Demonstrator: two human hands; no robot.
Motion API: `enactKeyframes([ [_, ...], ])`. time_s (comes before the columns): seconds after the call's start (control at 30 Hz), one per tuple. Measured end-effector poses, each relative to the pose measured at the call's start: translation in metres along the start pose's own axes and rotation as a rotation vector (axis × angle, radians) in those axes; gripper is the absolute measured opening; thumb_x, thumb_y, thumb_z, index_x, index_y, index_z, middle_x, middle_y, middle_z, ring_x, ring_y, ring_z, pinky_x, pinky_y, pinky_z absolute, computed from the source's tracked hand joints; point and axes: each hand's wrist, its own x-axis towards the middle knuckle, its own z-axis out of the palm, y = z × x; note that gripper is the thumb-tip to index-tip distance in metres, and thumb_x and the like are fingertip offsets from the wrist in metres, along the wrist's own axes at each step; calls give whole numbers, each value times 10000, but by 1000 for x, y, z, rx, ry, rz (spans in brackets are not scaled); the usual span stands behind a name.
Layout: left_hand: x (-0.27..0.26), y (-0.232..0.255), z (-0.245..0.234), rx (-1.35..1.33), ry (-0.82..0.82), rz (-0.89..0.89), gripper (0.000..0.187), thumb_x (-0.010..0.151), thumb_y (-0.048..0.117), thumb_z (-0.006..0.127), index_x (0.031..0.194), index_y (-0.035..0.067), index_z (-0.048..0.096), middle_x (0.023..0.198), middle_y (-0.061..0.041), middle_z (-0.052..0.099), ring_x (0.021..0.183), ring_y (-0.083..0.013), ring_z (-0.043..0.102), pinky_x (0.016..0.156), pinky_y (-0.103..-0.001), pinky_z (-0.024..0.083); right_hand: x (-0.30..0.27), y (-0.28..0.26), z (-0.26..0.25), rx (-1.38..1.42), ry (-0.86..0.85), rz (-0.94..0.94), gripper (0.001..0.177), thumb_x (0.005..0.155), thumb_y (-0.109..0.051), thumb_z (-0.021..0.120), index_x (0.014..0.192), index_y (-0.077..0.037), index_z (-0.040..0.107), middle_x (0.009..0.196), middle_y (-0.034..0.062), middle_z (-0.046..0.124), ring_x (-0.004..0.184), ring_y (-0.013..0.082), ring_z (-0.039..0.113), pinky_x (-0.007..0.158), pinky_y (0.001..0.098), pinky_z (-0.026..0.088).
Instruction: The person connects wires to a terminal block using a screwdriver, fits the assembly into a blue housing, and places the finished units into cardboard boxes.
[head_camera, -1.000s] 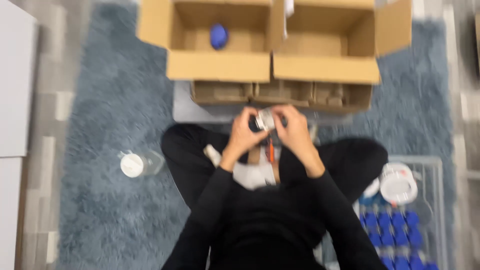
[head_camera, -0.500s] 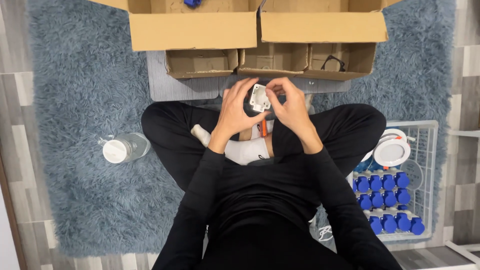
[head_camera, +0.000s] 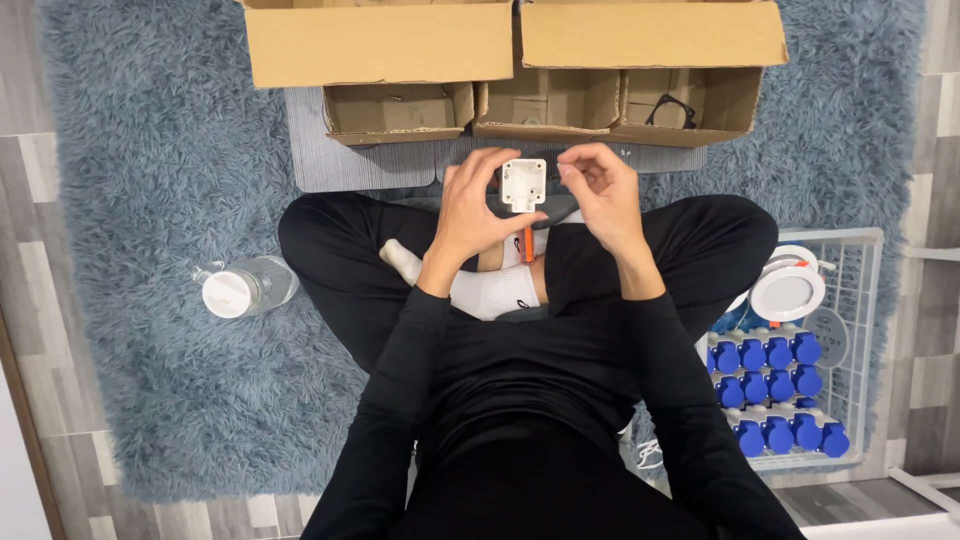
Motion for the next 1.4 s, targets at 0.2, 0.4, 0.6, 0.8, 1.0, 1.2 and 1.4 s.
enactKeyframes([
  [0.2,1,-1,3,-4,12,-17,901,715,559,1022,1460,212,652,1331,-2,677,882,-188,724,930,-373,436,-3,0,6,9,-19,-14,154,1066,65,724,1203,3,755,986,101,730,890,125,723,757,241,593],
  [0.4,-3,-5,1,-189,42,-46,793,769,428,1030,1411,174,639,1329,-22,686,1133,-230,727,970,-365,486,-2,2,3,46,-7,-20,163,1072,61,713,1220,10,755,1003,103,729,883,130,719,753,252,607],
  [0.6,-4,0,-10,-344,97,-60,883,730,307,1017,1470,125,570,1303,-115,599,1220,-299,623,1074,-455,479,2,3,6,122,-3,-9,162,1073,49,687,1220,25,751,962,115,709,822,151,699,745,280,604],
  [0.8,-6,0,-11,-294,68,-20,898,699,250,1007,1511,159,634,1350,-88,559,1303,-310,608,1146,-476,467,-3,13,7,186,2,16,137,1070,55,687,1192,23,743,926,117,701,786,145,708,715,270,599],
  [1.0,-4,-2,-10,-253,73,-45,877,677,241,1006,1477,164,655,1320,-94,643,1274,-344,665,1113,-489,520,-5,9,8,186,23,23,140,1067,37,710,1204,24,735,1000,112,704,825,146,714,707,254,591],
  [1.2,-9,-5,-3,-189,72,-169,862,673,292,1010,1445,174,646,1300,-124,664,1264,-368,665,1125,-476,507,-5,12,10,152,21,23,129,1068,15,721,1195,11,739,1003,108,729,839,137,717,703,238,590],
  [1.4,-8,-9,-2,-170,49,-242,854,678,319,1003,1440,202,635,1310,-125,657,1292,-375,655,1148,-469,476,-5,13,13,133,15,27,125,1071,13,713,1194,3,737,987,108,722,832,138,708,703,243,586],
])
